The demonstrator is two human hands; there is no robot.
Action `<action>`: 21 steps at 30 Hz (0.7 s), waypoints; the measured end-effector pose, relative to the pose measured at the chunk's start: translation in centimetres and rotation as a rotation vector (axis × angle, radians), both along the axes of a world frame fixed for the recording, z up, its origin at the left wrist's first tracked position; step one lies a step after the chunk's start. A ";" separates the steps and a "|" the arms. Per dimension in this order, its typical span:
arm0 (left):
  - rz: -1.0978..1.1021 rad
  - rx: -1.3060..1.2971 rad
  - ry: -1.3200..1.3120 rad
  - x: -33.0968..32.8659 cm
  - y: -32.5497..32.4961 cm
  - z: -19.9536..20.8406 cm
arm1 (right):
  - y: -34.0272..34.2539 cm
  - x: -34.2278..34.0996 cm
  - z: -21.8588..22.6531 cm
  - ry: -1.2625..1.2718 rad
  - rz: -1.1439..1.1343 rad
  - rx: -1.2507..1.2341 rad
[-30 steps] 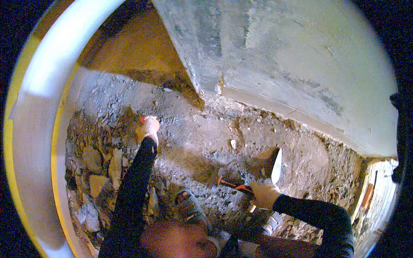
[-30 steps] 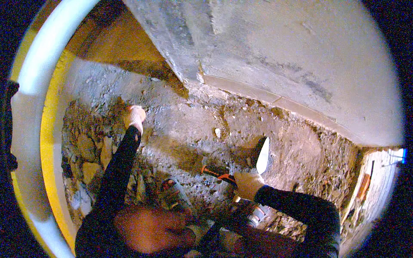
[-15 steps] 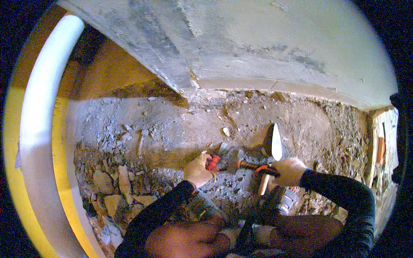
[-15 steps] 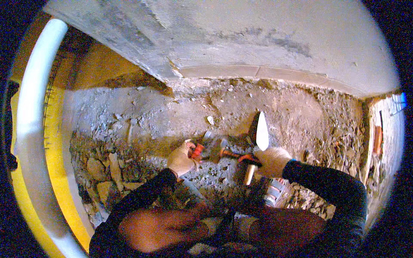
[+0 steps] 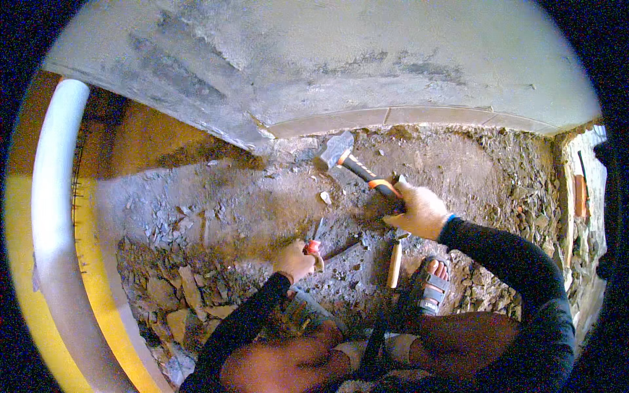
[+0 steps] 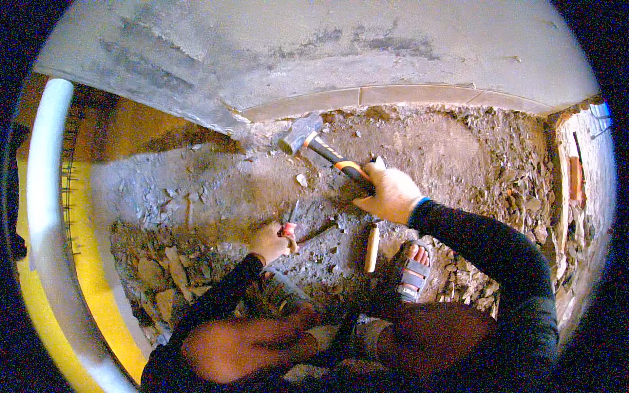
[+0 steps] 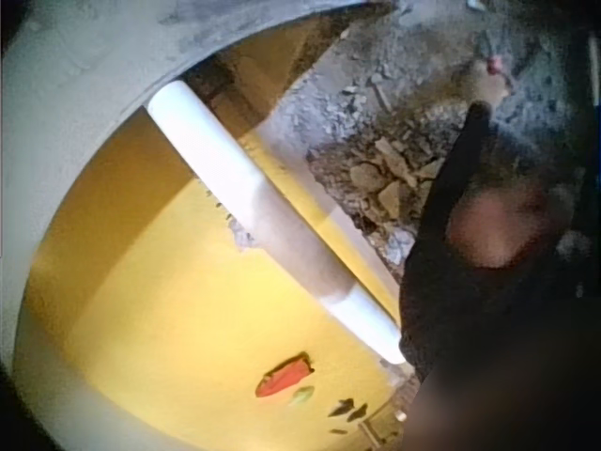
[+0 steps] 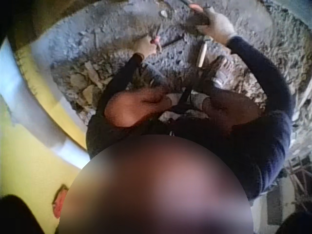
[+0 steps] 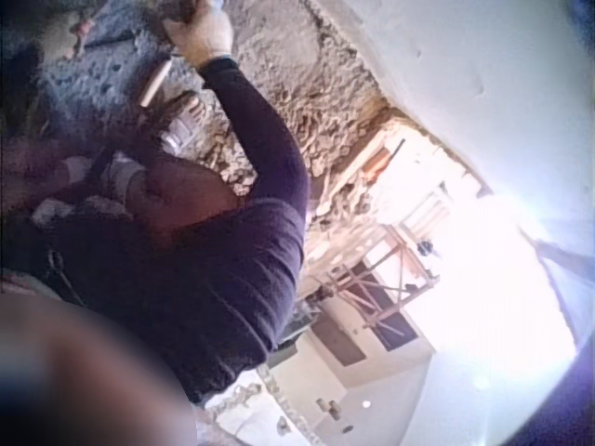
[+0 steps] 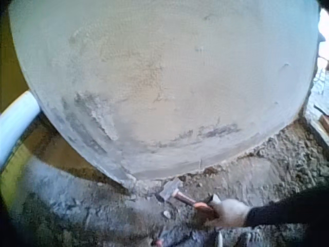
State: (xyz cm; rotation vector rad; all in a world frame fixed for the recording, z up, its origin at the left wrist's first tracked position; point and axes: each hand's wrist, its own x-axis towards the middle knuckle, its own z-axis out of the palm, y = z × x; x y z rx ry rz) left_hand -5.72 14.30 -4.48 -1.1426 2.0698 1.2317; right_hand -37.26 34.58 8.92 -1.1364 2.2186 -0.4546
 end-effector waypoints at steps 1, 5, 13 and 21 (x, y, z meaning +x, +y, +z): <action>0.027 0.013 0.025 0.6 0.3 -0.7 | -0.9 0.8 -1.4 -0.006 -0.026 0.010; 0.532 0.448 0.271 3.3 2.2 -5.3 | -3.8 2.8 -5.6 -0.141 0.221 0.122; 0.810 0.293 0.341 6.0 5.9 -6.9 | -2.9 6.7 -4.7 -0.320 0.477 0.256; 0.839 0.656 0.509 -0.1 3.4 0.4 | -2.0 0.7 -4.1 -0.184 -0.035 0.122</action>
